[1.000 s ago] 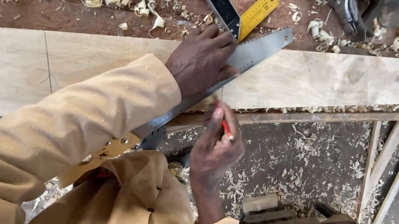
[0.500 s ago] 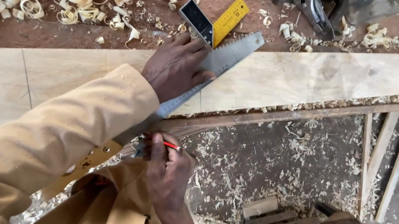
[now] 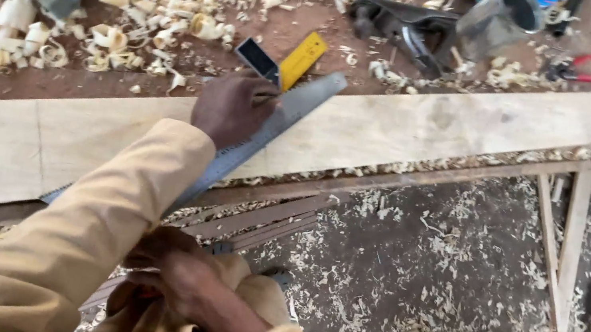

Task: Marking a wooden plank with a pencil and square, then cutting it with a hand saw.

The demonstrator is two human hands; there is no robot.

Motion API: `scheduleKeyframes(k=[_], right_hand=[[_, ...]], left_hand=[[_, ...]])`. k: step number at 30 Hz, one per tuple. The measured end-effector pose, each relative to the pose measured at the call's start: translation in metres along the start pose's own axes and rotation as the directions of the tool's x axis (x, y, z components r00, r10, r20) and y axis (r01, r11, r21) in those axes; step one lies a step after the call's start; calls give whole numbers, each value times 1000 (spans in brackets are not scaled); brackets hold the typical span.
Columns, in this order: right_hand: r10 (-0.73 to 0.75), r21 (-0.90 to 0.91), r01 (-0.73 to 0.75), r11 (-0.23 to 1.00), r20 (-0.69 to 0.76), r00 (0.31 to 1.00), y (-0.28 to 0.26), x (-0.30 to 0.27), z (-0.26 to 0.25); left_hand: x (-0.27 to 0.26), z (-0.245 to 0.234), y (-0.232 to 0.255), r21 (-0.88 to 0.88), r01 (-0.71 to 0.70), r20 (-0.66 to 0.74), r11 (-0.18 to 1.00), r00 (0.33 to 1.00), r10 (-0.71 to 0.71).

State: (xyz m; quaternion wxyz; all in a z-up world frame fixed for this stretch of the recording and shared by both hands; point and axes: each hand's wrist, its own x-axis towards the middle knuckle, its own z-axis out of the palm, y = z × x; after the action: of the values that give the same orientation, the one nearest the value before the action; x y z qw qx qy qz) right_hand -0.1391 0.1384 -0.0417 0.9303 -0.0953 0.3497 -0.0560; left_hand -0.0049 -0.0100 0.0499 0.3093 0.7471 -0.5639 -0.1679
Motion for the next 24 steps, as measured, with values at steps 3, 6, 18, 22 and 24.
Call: scheduleKeyframes(k=[3, 6, 18, 22, 24], right_hand=[[-57, -284, 74, 956, 66, 996, 8, -4, 12], [-169, -366, 145, 919, -36, 985, -35, -58, 44], [-677, -894, 81, 441, -272, 683, -201, -218, -37], [-833, -998, 42, 50, -19, 552, -261, -242, -83], [-840, -994, -103, -45, -18, 543, -296, -245, -103]], left_hand=[[-3, 11, -5, -4, 136, -13, 991, 991, -136], [12, -7, -7, -313, 211, 80, 926, 977, -195], [-48, -56, 103, -925, -207, -249, 320, 964, -97], [-82, -6, 125, -959, -144, -252, 246, 830, -498], [-95, 27, 137, -989, -80, -143, 123, 722, -677]])
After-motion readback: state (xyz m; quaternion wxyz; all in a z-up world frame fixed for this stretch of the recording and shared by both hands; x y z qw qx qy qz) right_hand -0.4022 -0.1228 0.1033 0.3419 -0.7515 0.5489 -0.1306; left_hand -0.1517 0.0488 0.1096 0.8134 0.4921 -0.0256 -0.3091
